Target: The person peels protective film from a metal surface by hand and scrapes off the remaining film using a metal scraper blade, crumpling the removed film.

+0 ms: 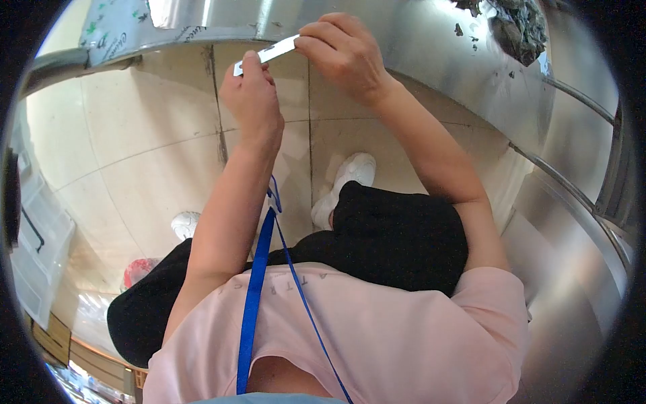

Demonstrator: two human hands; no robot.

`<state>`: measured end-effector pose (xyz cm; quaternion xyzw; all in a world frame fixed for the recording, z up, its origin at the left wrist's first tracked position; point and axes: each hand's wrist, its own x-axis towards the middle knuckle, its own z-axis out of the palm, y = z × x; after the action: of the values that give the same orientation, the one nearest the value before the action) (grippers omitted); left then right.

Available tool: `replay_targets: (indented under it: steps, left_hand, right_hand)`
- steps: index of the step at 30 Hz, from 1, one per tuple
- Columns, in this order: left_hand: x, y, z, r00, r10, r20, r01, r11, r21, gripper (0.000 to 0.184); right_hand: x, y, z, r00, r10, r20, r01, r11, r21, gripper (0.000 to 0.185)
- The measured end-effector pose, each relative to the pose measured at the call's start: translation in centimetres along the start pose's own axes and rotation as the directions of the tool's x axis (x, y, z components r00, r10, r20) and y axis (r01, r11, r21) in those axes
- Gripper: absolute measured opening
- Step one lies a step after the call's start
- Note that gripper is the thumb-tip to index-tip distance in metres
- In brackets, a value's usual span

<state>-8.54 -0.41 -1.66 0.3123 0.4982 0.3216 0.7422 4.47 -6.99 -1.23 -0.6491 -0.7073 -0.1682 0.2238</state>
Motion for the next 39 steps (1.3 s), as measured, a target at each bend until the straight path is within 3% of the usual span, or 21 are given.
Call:
replay_targets:
  steps: [7,31,39]
  left_hand:
    - [2.1,1.2,-1.4,0.996,0.085,-0.019,-0.083,0.993,0.089,0.021]
    - [2.8,1.7,-2.9,0.988,-0.123,0.095,0.134,0.984,-0.120,0.017]
    - [1.9,0.7,-2.3,0.993,-0.037,0.112,0.032,0.998,0.051,0.021]
  right_hand:
    - [1.5,-1.2,0.3,0.999,0.023,0.033,-0.023,1.000,0.020,0.018]
    - [0.6,-1.6,1.6,0.999,-0.023,-0.027,0.021,0.997,-0.080,0.021]
    - [0.3,-2.0,1.9,0.999,0.018,-0.051,-0.024,0.993,-0.117,0.014]
